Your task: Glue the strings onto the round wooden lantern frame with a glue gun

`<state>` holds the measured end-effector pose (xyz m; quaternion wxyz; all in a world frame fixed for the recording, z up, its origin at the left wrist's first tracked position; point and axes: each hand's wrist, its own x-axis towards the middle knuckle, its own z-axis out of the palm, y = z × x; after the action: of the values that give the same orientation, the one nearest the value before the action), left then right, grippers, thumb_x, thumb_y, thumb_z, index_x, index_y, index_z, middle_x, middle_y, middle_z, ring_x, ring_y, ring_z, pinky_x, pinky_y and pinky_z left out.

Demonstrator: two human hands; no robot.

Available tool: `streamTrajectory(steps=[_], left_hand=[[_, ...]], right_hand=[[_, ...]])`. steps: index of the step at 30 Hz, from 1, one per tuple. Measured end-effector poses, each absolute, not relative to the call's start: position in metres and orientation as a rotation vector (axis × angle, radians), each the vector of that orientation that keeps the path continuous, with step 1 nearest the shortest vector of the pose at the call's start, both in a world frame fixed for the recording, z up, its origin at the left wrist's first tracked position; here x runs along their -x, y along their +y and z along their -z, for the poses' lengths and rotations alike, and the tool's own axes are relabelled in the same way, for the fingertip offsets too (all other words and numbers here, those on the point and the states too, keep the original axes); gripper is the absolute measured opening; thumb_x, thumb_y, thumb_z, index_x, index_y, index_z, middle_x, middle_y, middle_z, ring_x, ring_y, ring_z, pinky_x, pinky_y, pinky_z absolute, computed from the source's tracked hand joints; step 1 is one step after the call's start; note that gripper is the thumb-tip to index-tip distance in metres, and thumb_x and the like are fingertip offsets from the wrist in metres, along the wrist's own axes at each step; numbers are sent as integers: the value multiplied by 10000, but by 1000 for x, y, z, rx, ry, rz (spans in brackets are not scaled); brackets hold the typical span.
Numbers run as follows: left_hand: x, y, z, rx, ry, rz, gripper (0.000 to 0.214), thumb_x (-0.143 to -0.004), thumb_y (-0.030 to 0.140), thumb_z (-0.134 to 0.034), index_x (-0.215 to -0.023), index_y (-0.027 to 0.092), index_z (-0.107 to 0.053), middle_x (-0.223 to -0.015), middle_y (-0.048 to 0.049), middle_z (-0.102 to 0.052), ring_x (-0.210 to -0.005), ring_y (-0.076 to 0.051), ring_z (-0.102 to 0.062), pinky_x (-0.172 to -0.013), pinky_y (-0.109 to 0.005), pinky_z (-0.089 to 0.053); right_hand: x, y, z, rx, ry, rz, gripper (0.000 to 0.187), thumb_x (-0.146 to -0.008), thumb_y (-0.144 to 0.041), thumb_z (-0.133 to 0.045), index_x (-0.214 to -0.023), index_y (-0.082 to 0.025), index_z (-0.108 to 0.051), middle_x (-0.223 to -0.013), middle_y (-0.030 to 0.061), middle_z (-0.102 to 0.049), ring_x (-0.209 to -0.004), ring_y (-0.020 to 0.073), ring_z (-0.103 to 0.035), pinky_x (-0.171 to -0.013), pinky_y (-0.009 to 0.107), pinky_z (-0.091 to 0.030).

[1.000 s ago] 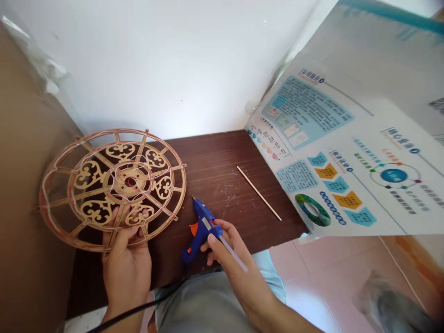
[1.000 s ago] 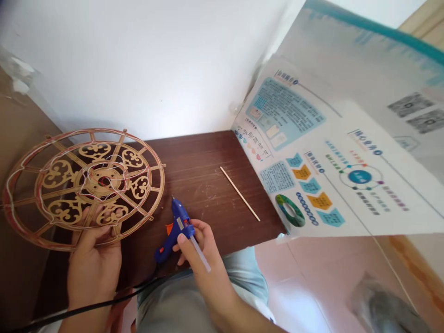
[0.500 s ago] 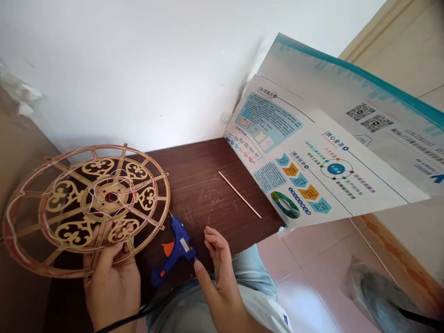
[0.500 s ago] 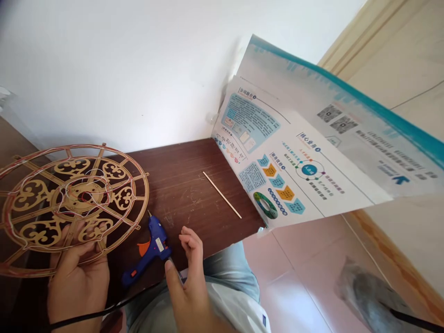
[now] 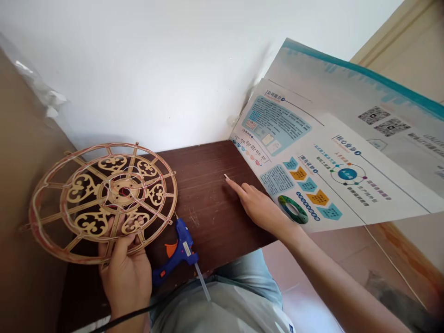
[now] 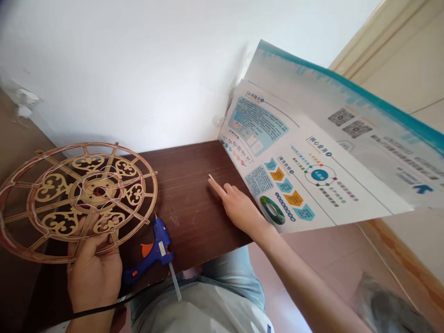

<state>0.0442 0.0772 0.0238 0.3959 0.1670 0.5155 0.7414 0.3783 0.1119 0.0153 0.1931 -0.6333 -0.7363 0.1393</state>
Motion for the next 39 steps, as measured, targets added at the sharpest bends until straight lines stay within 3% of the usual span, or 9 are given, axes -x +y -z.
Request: streamTrajectory(steps=[8, 11, 14, 22, 28, 31, 33, 36, 39], left_hand=[[-55, 82, -33, -242, 1252, -1904, 331, -757, 89, -773, -1048, 244, -802, -1264, -24, -813, -1240, -190, -728, -992, -235, -574], [-56, 79, -32, -204, 1267, -1879, 357, -778, 81, -753, -1088, 248, -806, -1243, -28, -823, -1184, -186, -756, -1012, -254, -576], [-55, 77, -33, -213, 1277, -1858, 382, -782, 78, -755, -1122, 245, -808, -1255, -35, -822, -1176, -197, -760, -1038, -283, -576], [-53, 71, -31, -182, 1286, -1849, 451, -742, 90, -806, -1158, 264, -817, -1274, -20, -824, -1151, -204, -771, -962, -266, -601], [-52, 71, -34, -161, 1281, -1855, 426, -722, 95, -825, -1106, 278, -835, -1280, -9, -824, -1174, -218, -767, -1000, -293, -602], [-52, 72, -36, -165, 1270, -1846, 420, -720, 97, -822, -1093, 289, -840, -1256, 0, -831, -1199, -206, -752, -990, -270, -596], [-53, 72, -37, -159, 1267, -1839, 431, -722, 96, -819, -1103, 297, -840, -1266, 8, -827, -1224, -195, -737, -995, -256, -590], [-53, 73, -38, -149, 1250, -1833, 458, -731, 92, -815, -1137, 302, -829, -1335, 13, -803, -1302, -208, -704, -1057, -276, -573], [-53, 72, -38, -159, 1230, -1835, 493, -742, 97, -808, -1189, 304, -809, -1368, 4, -789, -1372, -241, -672, -1134, -333, -551]], right_hand=[[-364, 98, -54, 1477, -1729, -997, 396, -1095, -521, -561, -1404, -294, -659, -919, 49, -680, -783, 232, -652, -727, 382, -575], [-334, 93, -62, 1222, -1352, -1239, 244, -1014, -531, -739, -1049, -290, -738, -709, -22, -552, -620, 164, -519, -580, 305, -444], [-290, 96, -60, 976, -1027, -1479, 390, -1021, -609, -689, -877, -249, -729, -609, -67, -381, -483, 113, -352, -489, 274, -311], [-233, 111, -38, 790, -938, -1838, 489, -1031, -643, -647, -906, -191, -788, -671, -1, -566, -549, 146, -555, -488, 261, -434], [-241, 110, -38, 797, -1294, -1463, 558, -1109, -608, -542, -737, -211, -669, -738, 33, -635, -646, 155, -613, -583, 276, -543], [-250, 107, -47, 993, -1364, -1393, 240, -1101, -495, -637, -1103, -267, -715, -608, -57, -584, -463, 110, -510, -436, 212, -446], [-256, 106, -54, 1081, -1391, -1386, 410, -1095, -417, -674, -1486, -354, -565, -580, -104, -572, -382, 99, -445, -360, 188, -377], [-261, 106, -61, 991, -1424, -1440, 395, -1123, -455, -604, -1506, -359, -616, -796, -17, -716, -482, 104, -595, -429, 208, -502], [-259, 103, -65, 696, -1369, -1700, 448, -1066, -561, -669, -1454, -336, -680, -1251, 96, -799, -964, 230, -811, -733, 326, -682]])
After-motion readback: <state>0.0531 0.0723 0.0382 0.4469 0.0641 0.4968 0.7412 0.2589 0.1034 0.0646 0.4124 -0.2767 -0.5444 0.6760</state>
